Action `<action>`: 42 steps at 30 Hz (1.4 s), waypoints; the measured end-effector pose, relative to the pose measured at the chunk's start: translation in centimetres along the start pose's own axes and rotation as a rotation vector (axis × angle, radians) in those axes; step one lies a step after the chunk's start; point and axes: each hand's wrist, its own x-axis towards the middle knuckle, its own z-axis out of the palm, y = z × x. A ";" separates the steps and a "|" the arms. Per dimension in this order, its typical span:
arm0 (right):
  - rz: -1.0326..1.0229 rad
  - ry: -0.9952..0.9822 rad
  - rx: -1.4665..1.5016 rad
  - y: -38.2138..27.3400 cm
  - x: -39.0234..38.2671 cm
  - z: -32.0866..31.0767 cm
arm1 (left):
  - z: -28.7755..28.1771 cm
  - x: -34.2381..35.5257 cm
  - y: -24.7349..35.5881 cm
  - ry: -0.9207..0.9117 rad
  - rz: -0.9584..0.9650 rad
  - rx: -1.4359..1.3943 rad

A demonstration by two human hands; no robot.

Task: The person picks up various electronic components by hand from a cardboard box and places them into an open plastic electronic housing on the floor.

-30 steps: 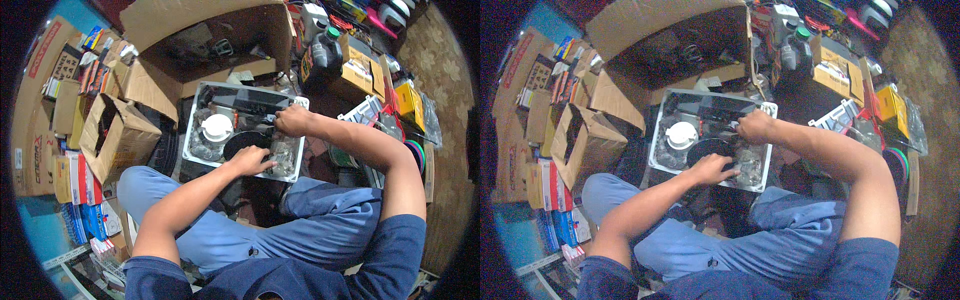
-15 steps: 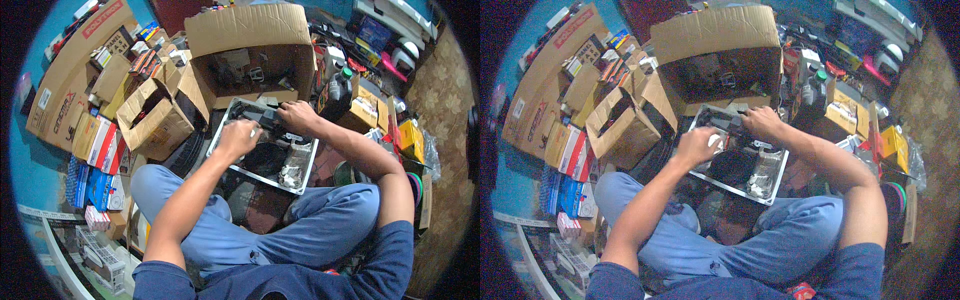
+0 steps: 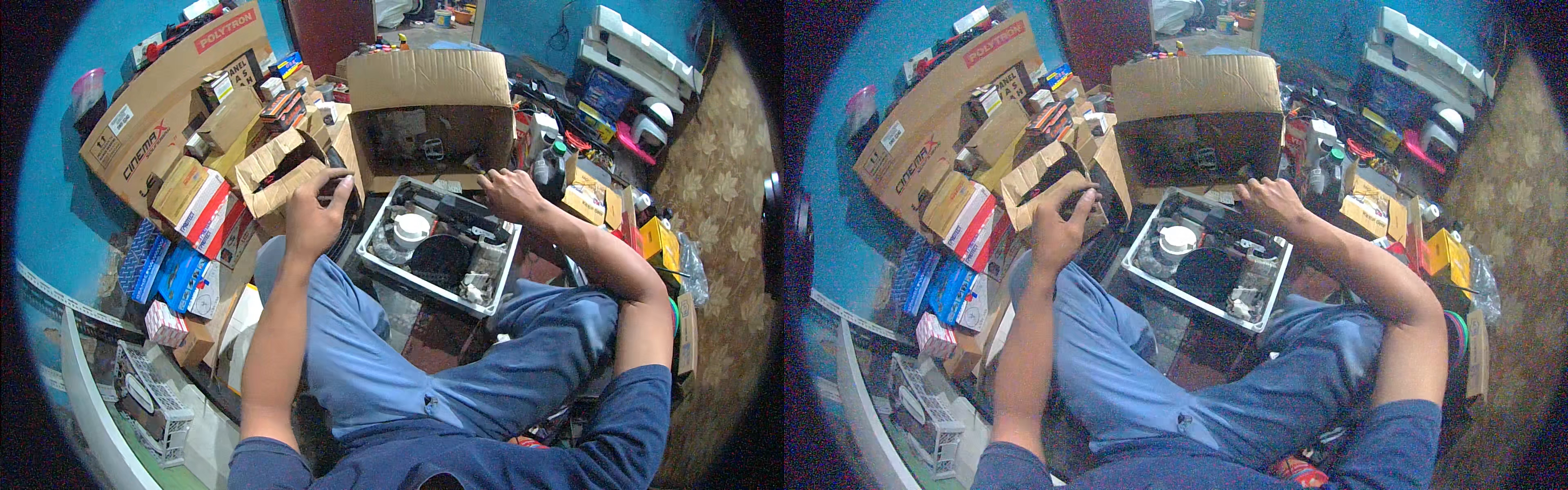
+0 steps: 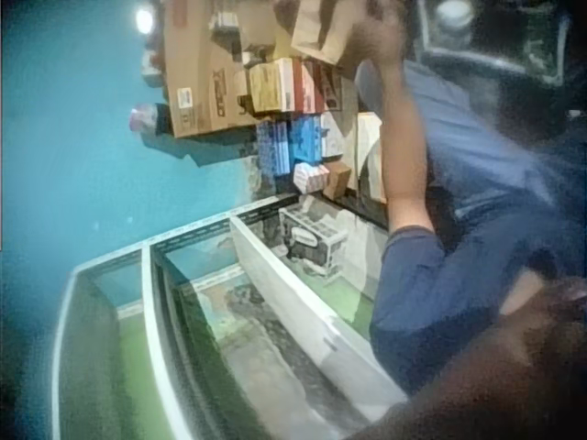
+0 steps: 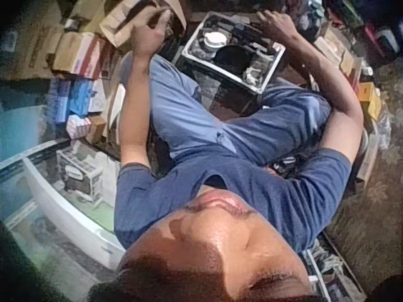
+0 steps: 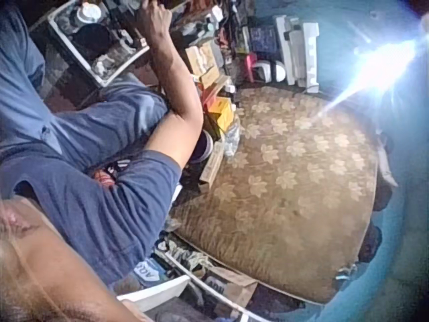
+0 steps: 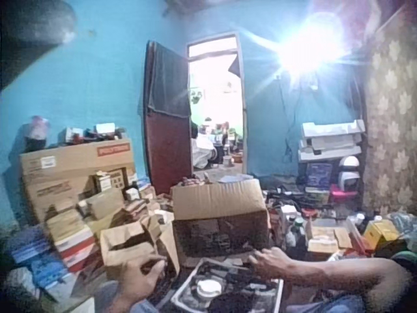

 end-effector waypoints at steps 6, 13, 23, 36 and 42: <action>-0.070 0.033 -0.052 0.6 2.3 2.7 | 1.4 4.9 -1.3 -0.203 0.075 0.146; -0.014 0.015 0.147 0.0 7.2 10.7 | 9.8 12.4 -7.0 -0.543 0.170 0.499; 0.476 -0.231 0.731 -0.2 15.3 22.5 | 26.1 16.1 -22.7 -0.951 0.267 0.811; 0.507 -0.156 0.778 2.8 22.2 34.3 | 38.5 17.7 -33.8 -0.934 -0.191 0.612; 0.475 -0.291 0.644 2.2 26.1 36.8 | 41.4 16.7 -36.8 -0.876 -0.289 0.297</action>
